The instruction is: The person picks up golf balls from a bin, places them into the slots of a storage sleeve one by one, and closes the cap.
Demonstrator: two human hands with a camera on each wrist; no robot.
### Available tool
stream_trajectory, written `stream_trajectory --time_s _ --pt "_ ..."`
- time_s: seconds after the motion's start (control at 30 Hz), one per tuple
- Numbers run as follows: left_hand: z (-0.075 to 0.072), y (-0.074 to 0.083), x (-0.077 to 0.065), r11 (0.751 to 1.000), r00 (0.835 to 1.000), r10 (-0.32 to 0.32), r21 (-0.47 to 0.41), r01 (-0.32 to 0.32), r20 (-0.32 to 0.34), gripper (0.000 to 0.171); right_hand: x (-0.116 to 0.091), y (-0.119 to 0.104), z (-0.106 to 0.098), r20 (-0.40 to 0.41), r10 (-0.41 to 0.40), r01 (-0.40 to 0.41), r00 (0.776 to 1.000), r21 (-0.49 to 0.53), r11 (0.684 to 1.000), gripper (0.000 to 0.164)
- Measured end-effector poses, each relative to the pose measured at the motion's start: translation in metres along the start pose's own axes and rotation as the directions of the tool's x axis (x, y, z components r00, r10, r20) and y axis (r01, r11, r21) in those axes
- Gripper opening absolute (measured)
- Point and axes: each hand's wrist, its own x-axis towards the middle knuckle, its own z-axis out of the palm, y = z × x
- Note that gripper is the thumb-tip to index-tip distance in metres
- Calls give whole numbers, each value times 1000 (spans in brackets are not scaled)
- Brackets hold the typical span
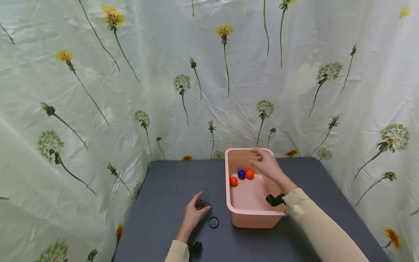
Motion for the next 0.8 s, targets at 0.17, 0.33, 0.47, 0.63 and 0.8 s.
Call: stream_trajectory --time_s 0.17,0.33,0.47,0.63,0.8 --pt "0 -5 -2 1000 1000 -14 23 14 -3 49 13 15 15 35 4 -2 999 -37 999 49" --pt "1 -7 -1 1000 1000 -7 30 7 2 46 22 25 23 97 83 -80 992 -39 996 46" --pt "0 -7 -1 999 1000 -2 38 2 1 46 29 33 29 124 124 -116 984 -67 991 44" --pt "0 -11 -2 999 1000 0 48 0 3 45 32 45 39 144 161 -139 976 -154 978 41" --pt "0 -13 -2 999 1000 5 40 -6 17 46 34 55 47 176 173 -138 969 -198 971 39"
